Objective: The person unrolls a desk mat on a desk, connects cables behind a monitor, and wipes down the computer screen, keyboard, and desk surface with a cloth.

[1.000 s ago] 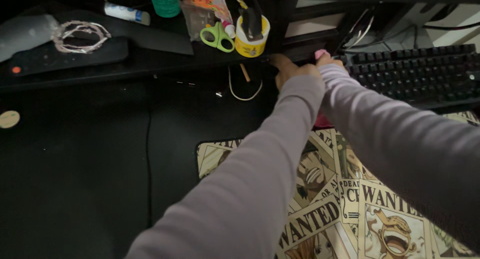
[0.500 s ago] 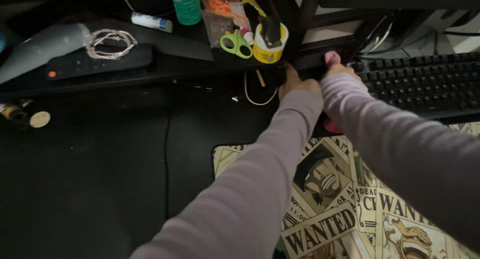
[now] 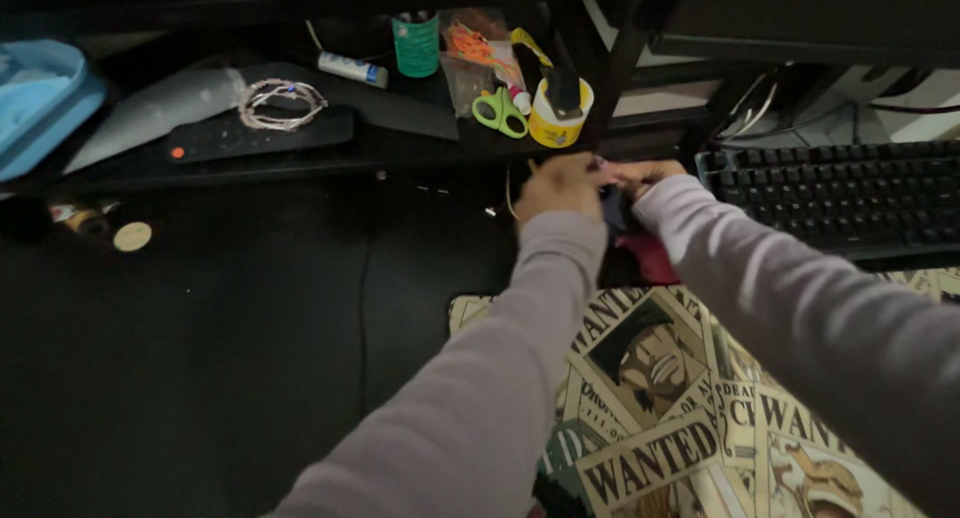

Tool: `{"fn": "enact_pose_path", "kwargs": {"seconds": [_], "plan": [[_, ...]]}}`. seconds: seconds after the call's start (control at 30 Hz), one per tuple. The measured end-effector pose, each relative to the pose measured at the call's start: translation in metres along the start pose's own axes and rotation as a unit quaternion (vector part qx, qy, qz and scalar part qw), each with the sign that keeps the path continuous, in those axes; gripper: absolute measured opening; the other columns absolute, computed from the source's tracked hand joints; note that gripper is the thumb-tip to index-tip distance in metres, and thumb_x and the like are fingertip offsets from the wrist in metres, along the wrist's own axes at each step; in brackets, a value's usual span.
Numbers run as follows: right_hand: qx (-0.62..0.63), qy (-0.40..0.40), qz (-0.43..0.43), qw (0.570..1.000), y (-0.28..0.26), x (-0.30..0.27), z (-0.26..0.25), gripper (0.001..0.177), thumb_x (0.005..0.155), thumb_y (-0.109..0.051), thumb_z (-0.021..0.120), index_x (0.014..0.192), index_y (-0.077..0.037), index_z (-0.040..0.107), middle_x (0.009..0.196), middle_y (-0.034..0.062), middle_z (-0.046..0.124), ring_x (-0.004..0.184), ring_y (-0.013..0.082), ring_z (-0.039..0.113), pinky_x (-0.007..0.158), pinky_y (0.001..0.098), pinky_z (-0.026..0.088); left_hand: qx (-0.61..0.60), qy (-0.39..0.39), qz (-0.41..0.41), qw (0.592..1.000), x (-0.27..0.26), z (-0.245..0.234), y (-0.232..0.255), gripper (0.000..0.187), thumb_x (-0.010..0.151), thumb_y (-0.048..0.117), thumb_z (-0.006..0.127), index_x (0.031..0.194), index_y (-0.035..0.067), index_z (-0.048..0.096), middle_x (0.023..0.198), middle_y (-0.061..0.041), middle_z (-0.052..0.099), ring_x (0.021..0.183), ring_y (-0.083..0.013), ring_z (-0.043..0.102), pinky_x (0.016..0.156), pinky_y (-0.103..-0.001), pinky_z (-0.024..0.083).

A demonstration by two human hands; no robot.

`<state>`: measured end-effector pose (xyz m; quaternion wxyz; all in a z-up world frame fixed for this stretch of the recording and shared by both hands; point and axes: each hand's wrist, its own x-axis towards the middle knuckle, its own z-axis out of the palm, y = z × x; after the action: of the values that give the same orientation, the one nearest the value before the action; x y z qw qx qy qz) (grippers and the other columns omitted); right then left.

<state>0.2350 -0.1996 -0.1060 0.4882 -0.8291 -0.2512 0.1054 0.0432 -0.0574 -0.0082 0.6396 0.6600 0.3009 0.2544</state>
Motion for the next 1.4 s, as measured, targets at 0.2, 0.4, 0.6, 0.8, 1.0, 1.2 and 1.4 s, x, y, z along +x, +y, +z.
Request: {"fn": "enact_pose_path", "kwargs": {"seconds": [0.2, 0.4, 0.6, 0.8, 1.0, 1.2, 1.4], "plan": [[-0.042, 0.126, -0.002, 0.991, -0.111, -0.07, 0.047, 0.013, 0.098, -0.019, 0.072, 0.098, -0.007, 0.078, 0.083, 0.0064, 0.072, 0.077, 0.0103, 0.061, 0.075, 0.0289, 0.051, -0.187, 0.064, -0.027, 0.98, -0.015, -0.062, 0.006, 0.026, 0.093, 0.031, 0.06, 0.092, 0.009, 0.074, 0.089, -0.013, 0.082, 0.079, -0.0278, 0.081, 0.075, -0.039, 0.061], [-0.007, 0.135, -0.111, 0.985, -0.171, -0.122, 0.109, 0.024, 0.09, -0.019, 0.074, 0.112, -0.009, 0.071, 0.1, 0.0064, 0.077, 0.096, 0.0166, 0.072, 0.089, 0.0294, 0.055, 0.245, 0.225, 0.054, 0.942, -0.053, -0.158, 0.005, 0.013, 0.087, 0.023, 0.069, 0.098, 0.022, 0.077, 0.1, -0.008, 0.072, 0.103, -0.0332, 0.066, 0.089, -0.044, 0.053], [-0.316, -0.008, 0.074, 0.946, -0.248, -0.223, 0.123, 0.071, 0.073, -0.047, 0.091, 0.132, -0.021, 0.063, 0.128, 0.0143, 0.053, 0.115, 0.0315, 0.056, 0.102, 0.0385, 0.046, 0.434, 0.238, -0.124, 0.86, -0.1, -0.226, 0.005, 0.061, 0.067, 0.036, 0.085, 0.119, 0.015, 0.06, 0.129, -0.008, 0.058, 0.125, -0.0314, 0.052, 0.091, -0.051, 0.045], [-0.355, -0.055, 0.121, 0.925, -0.246, -0.241, 0.13, 0.065, 0.08, -0.047, 0.081, 0.138, -0.026, 0.062, 0.134, 0.0127, 0.057, 0.124, 0.0337, 0.059, 0.106, 0.0414, 0.049, 0.457, 0.013, -0.196, 0.867, -0.121, -0.243, 0.008, 0.043, 0.092, 0.043, 0.071, 0.123, 0.013, 0.069, 0.134, -0.014, 0.067, 0.125, -0.0341, 0.065, 0.102, -0.047, 0.053], [-0.213, -0.06, 0.241, 0.945, -0.223, -0.224, 0.133, 0.076, 0.084, -0.053, 0.079, 0.146, -0.017, 0.054, 0.141, 0.0166, 0.061, 0.129, 0.0342, 0.059, 0.111, 0.04, 0.044, 0.366, -0.03, -0.152, 0.918, -0.098, -0.215, -0.017, 0.033, 0.09, 0.042, 0.07, 0.114, 0.022, 0.08, 0.124, -0.011, 0.073, 0.118, -0.0341, 0.068, 0.105, -0.037, 0.052], [-0.182, 0.065, 0.102, 0.976, -0.233, -0.2, 0.125, 0.062, 0.083, -0.047, 0.08, 0.127, -0.004, 0.069, 0.12, 0.0213, 0.072, 0.114, 0.0368, 0.069, 0.099, 0.0408, 0.052, 0.322, -0.051, -0.169, 0.93, -0.082, -0.224, -0.043, 0.03, 0.082, 0.032, 0.081, 0.11, 0.022, 0.082, 0.117, -0.011, 0.076, 0.11, -0.0295, 0.073, 0.102, -0.034, 0.054], [-0.153, 0.115, -0.021, 0.981, -0.28, -0.192, 0.2, 0.045, 0.077, -0.03, 0.081, 0.114, -0.008, 0.067, 0.104, 0.02, 0.073, 0.1, 0.0387, 0.07, 0.089, 0.0446, 0.054, 0.246, 0.058, -0.121, 0.96, -0.052, -0.266, -0.065, 0.021, 0.083, 0.024, 0.078, 0.103, 0.018, 0.081, 0.108, -0.011, 0.078, 0.104, -0.0277, 0.075, 0.095, -0.036, 0.058]]}}
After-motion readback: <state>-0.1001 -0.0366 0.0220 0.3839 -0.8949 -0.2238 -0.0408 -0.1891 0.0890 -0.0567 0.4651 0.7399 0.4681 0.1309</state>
